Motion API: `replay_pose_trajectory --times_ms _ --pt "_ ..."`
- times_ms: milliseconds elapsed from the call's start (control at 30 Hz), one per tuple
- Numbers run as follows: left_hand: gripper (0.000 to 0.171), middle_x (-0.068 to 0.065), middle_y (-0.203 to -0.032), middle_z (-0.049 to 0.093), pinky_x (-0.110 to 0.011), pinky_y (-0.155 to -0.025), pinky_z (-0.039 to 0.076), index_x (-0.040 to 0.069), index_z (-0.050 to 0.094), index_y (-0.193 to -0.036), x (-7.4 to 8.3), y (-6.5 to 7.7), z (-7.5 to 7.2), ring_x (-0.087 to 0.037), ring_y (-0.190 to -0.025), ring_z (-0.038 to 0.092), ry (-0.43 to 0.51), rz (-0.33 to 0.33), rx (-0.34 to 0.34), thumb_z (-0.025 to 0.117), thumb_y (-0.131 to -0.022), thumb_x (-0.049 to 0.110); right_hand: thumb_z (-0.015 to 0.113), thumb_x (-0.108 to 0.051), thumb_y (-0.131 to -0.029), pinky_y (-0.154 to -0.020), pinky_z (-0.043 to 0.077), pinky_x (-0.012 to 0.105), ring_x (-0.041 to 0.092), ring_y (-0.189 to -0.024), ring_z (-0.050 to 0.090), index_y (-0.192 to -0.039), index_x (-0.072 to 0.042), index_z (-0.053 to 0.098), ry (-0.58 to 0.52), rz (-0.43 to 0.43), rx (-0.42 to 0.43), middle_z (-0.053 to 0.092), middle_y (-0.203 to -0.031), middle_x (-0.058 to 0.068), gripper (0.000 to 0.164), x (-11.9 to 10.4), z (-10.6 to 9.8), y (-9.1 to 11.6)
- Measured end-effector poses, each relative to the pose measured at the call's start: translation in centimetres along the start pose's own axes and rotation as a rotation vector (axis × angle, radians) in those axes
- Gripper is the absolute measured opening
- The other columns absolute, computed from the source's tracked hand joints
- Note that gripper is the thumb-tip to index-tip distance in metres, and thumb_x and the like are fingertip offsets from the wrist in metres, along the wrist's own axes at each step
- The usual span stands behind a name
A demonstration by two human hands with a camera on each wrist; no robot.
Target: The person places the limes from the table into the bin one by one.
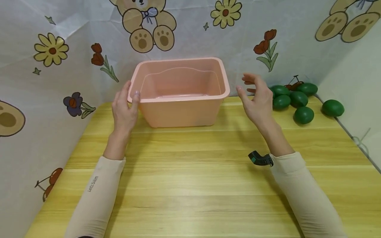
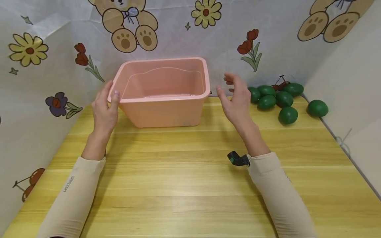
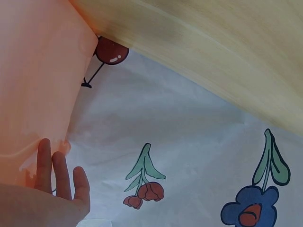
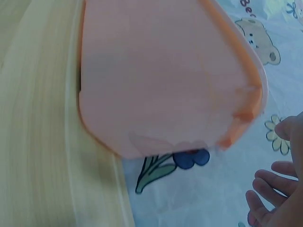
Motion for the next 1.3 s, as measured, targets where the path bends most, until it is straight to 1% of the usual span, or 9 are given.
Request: replay_pose_trajectory --times_ms 133,333,400,533,633,833,933,1100,1300 --pt "0.071 -0.026 -0.138 0.061 -0.055 -0.099 0.044 0.013 0.049 -0.159 0.1 0.0 0.1 -0.039 -0.116 0.056 0.003 0.003 -0.007 0.050 -0.101 0.055 0.066 -0.030 -0.105 -0.107 0.051 0.052 0.032 -0.128 0.061 -0.147 -0.006 0.056 0.044 0.047 0.000 0.065 -0.141 0.015 0.049 1.8 -1.8 0.4" --pt "0.071 -0.026 -0.139 0.060 -0.055 -0.101 0.045 0.014 0.048 -0.159 -0.1 0.0 0.1 -0.038 -0.118 0.056 0.004 -0.007 -0.009 0.049 -0.102 0.055 0.065 -0.032 -0.104 -0.109 0.051 0.051 0.035 -0.127 0.062 -0.148 -0.011 0.057 0.101 0.120 0.004 0.065 -0.143 0.011 0.049 4.5 -4.5 1.0" --pt "0.071 -0.026 -0.139 0.060 -0.055 -0.101 0.045 0.015 0.048 -0.159 -0.1 0.0 0.1 -0.038 -0.118 0.056 0.003 -0.011 -0.010 0.049 -0.102 0.055 0.065 -0.032 -0.104 -0.108 0.051 0.047 0.036 -0.126 0.063 -0.148 -0.012 0.057 0.134 0.136 0.006 0.065 -0.144 0.010 0.049 5.5 -5.5 1.3" --pt "0.071 -0.026 -0.138 0.060 -0.056 -0.101 0.044 0.016 0.047 -0.160 -0.2 0.0 0.2 -0.038 -0.118 0.055 0.001 -0.020 -0.011 0.049 -0.102 0.056 0.065 -0.033 -0.103 -0.105 0.050 0.026 0.037 -0.125 0.063 -0.148 -0.013 0.058 0.164 0.163 0.010 0.064 -0.145 0.010 0.049 7.5 -7.4 1.9" --pt "0.070 -0.026 -0.139 0.060 -0.056 -0.102 0.045 0.016 0.047 -0.160 -0.2 0.0 0.3 -0.039 -0.119 0.056 0.000 -0.022 -0.013 0.049 -0.102 0.055 0.064 -0.032 -0.104 -0.104 0.046 0.019 0.037 -0.127 0.061 -0.148 -0.014 0.058 0.165 0.187 0.015 0.062 -0.146 0.011 0.048 8.9 -8.7 2.2" --pt "0.070 -0.026 -0.140 0.060 -0.056 -0.102 0.044 0.013 0.048 -0.159 -0.2 0.0 0.1 -0.039 -0.119 0.056 0.010 -0.016 -0.003 0.049 -0.102 0.054 0.061 -0.036 -0.104 -0.109 0.047 0.024 0.026 -0.134 0.058 -0.148 -0.016 0.058 0.199 0.305 0.059 0.061 -0.147 0.008 0.048 12.3 -11.1 2.6" --pt "0.069 -0.025 -0.141 0.060 -0.057 -0.102 0.044 0.014 0.049 -0.159 -0.3 0.1 0.1 -0.039 -0.119 0.056 0.013 -0.017 0.001 0.049 -0.102 0.053 0.059 -0.040 -0.105 -0.111 0.047 0.027 0.025 -0.136 0.057 -0.150 -0.017 0.057 0.223 0.375 0.051 0.060 -0.150 0.008 0.050 14.0 -11.9 2.9" --pt "0.068 -0.025 -0.143 0.060 -0.058 -0.103 0.043 0.015 0.049 -0.159 -0.2 0.1 0.2 -0.040 -0.121 0.056 0.017 -0.014 -0.001 0.049 -0.102 0.052 0.059 -0.042 -0.104 -0.115 0.045 0.032 0.025 -0.140 0.053 -0.152 -0.014 0.054 0.224 0.450 0.041 0.057 -0.153 0.009 0.056 16.4 -13.2 3.4" --pt "0.067 -0.026 -0.142 0.060 -0.060 -0.106 0.044 0.014 0.050 -0.158 0.1 0.0 0.0 -0.042 -0.123 0.057 0.019 -0.009 0.006 0.050 -0.103 0.051 0.061 -0.046 -0.102 -0.115 0.042 0.028 0.017 -0.136 0.049 -0.154 -0.015 0.052 0.194 0.550 0.032 0.057 -0.136 -0.014 0.061 19.5 -14.8 4.6"
Point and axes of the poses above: each hand's wrist, its own y-axis away from the middle knuckle, its own z-axis out of the palm, x = y × z, the point moved 9 cm from there along -y, towards the middle knuckle
